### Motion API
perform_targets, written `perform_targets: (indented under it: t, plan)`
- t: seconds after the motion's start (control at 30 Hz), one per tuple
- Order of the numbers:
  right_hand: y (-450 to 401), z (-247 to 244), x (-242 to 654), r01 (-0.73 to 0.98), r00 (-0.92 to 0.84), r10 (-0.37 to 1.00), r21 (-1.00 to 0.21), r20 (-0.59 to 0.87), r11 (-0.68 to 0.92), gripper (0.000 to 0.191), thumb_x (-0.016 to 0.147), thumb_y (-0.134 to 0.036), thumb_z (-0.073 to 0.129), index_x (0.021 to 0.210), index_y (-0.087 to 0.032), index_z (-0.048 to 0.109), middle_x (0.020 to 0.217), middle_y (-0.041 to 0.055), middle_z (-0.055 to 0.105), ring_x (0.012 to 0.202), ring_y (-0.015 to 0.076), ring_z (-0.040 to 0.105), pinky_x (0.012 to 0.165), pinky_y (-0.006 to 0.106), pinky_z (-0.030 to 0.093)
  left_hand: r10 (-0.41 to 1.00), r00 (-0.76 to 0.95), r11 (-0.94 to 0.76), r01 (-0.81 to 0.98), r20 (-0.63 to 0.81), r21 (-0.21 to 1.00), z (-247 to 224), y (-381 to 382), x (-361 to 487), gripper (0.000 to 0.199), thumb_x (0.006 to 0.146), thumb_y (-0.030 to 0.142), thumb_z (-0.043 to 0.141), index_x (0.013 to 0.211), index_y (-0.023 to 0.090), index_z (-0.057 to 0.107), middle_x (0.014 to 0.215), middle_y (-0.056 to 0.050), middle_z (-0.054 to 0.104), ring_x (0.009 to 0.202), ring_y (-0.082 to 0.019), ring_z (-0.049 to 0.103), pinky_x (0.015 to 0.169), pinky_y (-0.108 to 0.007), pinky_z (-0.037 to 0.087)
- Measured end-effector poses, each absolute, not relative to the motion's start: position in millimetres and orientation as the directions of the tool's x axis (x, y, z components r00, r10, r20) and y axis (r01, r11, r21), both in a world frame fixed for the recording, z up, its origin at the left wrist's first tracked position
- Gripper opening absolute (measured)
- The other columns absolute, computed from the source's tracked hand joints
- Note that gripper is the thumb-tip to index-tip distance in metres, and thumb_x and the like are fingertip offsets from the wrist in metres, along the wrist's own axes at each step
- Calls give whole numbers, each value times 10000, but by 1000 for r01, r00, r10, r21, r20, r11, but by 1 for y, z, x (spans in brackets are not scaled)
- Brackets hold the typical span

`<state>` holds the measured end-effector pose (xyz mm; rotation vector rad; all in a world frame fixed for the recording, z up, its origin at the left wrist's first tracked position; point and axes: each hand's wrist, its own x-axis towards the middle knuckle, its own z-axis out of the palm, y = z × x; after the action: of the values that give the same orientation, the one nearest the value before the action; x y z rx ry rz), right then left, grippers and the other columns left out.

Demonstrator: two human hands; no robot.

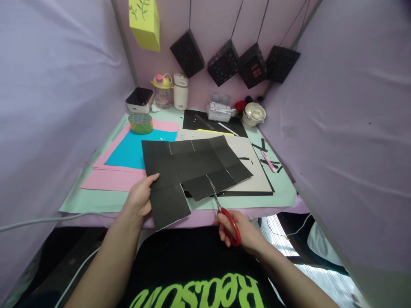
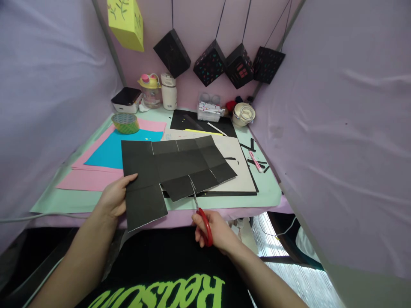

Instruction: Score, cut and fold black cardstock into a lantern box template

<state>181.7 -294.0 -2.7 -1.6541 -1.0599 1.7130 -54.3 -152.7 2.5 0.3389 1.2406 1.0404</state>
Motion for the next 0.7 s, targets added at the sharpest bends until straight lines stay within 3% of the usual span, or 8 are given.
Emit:
perform_targets:
  t: [0.7]
  plan:
    - [-298, -2, 189, 70, -244, 800, -833, -548, -549, 603, 828, -731, 454, 937, -147, 558, 664, 21, 641, 472, 93, 535, 464, 217, 341, 814, 157, 560, -470, -559, 682, -1, -162, -63, 167, 807, 96, 540, 852, 78, 700, 773, -137, 732, 669, -264, 720, 614, -339, 614]
